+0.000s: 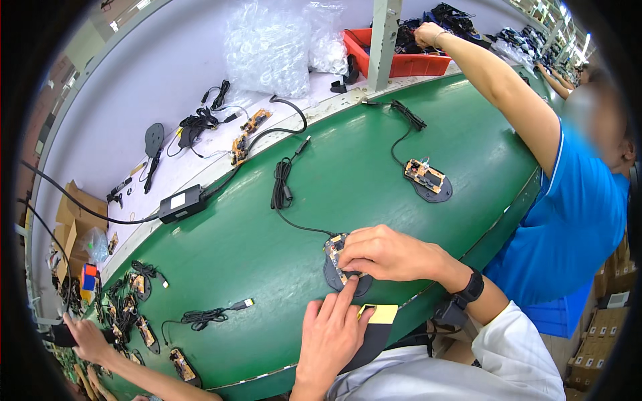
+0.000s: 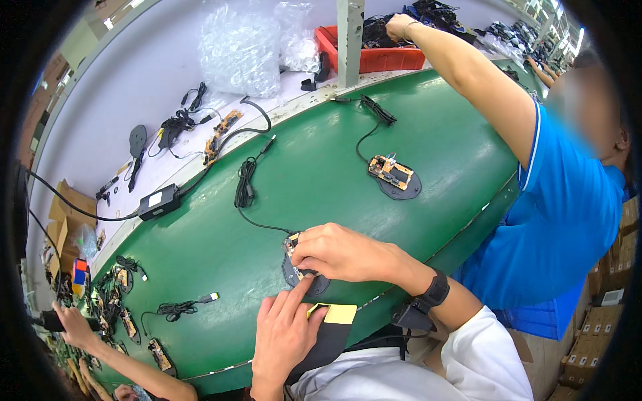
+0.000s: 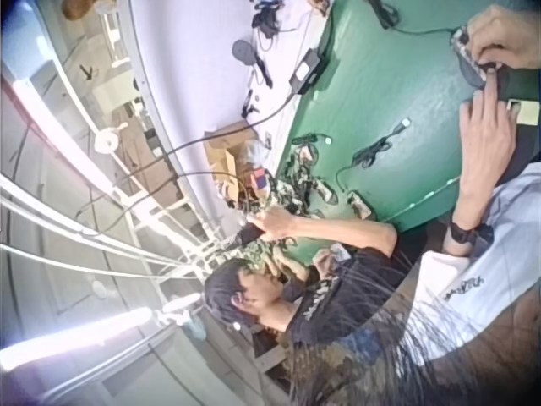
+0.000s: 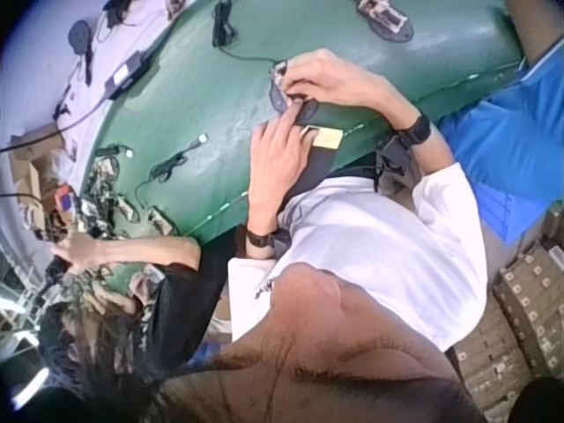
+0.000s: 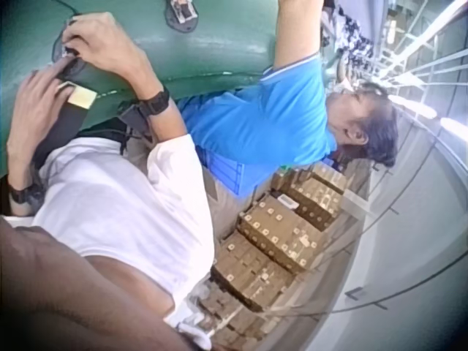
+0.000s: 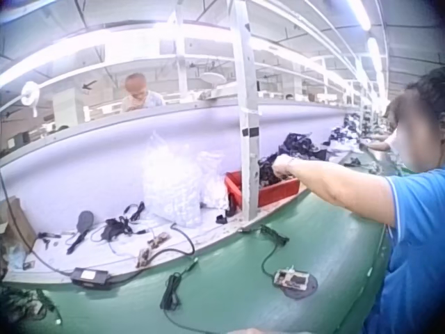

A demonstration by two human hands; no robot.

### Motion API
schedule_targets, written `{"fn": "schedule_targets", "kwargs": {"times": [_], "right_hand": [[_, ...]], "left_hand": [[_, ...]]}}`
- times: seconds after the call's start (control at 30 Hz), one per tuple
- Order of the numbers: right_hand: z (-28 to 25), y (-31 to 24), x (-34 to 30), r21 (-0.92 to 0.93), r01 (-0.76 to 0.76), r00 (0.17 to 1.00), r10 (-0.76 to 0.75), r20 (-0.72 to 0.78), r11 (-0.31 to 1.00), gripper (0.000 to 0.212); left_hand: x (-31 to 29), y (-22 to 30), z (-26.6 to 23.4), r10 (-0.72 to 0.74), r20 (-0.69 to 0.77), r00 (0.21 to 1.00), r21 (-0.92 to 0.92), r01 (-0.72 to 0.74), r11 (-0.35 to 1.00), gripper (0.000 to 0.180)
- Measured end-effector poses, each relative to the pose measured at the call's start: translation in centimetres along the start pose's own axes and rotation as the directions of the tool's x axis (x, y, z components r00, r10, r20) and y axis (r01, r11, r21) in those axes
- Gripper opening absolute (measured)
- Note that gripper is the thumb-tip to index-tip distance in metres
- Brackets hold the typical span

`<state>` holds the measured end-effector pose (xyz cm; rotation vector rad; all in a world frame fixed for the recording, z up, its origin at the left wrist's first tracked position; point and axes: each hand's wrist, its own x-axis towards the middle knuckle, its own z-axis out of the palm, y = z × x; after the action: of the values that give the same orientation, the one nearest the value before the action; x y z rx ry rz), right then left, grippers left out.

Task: The recorder is assembling computer mice by applying adhesive pads to the base and arranging internal components on an assembly line.

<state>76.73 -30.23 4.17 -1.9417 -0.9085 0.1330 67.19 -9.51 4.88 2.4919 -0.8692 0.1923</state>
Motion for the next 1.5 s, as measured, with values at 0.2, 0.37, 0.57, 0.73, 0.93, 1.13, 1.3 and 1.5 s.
{"fn": "schedule_targets", "kwargs": {"times": [0.2, 0.37, 0.57, 0.73, 0.93, 1.13, 1.3, 1.5], "right_hand": [[0.3, 0.4, -0.5, -0.103, 0.025, 0.999, -0.030, -0.041, 0.994, 0.012], [1.2, -0.4, -0.9, -0.177, -0.011, 0.981, -0.024, -0.191, 0.984, 0.013], [1.5, -0.7, -1.3, -0.281, -0.124, 0.943, 0.025, -0.332, 0.952, 0.030], [2.8, -1.5, -1.4, -0.106, -0.455, 0.823, 0.373, -0.428, 0.884, 0.064], [2.3, -1.8, -1.3, -0.067, -0.490, 0.816, 0.430, -0.386, 0.869, 0.072], [2.2, -1.5, -2.2, -0.066, -0.478, 0.798, 0.401, -0.450, 0.876, 0.066], [2.4, -1.3, -1.2, -0.059, -0.539, 0.750, 0.446, -0.489, 0.840, 0.061], [1.5, -1.4, -2.5, -0.071, -0.479, 0.778, 0.386, -0.495, 0.875, 0.056]], "left_hand": [[0.5, 0.2, 0.2, -0.033, 0.069, 0.997, 0.003, 0.033, 0.999, 0.025], [0.7, 0.4, -0.1, -0.056, 0.094, 0.994, -0.013, 0.057, 0.998, 0.026], [0.9, 0.6, 0.1, -0.032, 0.079, 0.996, 0.005, 0.032, 0.999, 0.027], [0.7, 0.3, 0.7, 0.014, 0.099, 0.995, -0.030, -0.011, 0.999, 0.028], [0.7, 1.0, 0.0, 0.008, 0.059, 0.998, -0.058, -0.005, 0.998, 0.030], [1.6, 1.7, -0.3, -0.003, 0.080, 0.997, -0.029, 0.005, 1.000, 0.030], [1.5, 2.1, -0.2, -0.009, 0.118, 0.993, 0.003, 0.009, 1.000, 0.030], [1.9, 2.4, -0.1, -0.029, 0.093, 0.995, -0.030, 0.032, 0.999, 0.030]]}}
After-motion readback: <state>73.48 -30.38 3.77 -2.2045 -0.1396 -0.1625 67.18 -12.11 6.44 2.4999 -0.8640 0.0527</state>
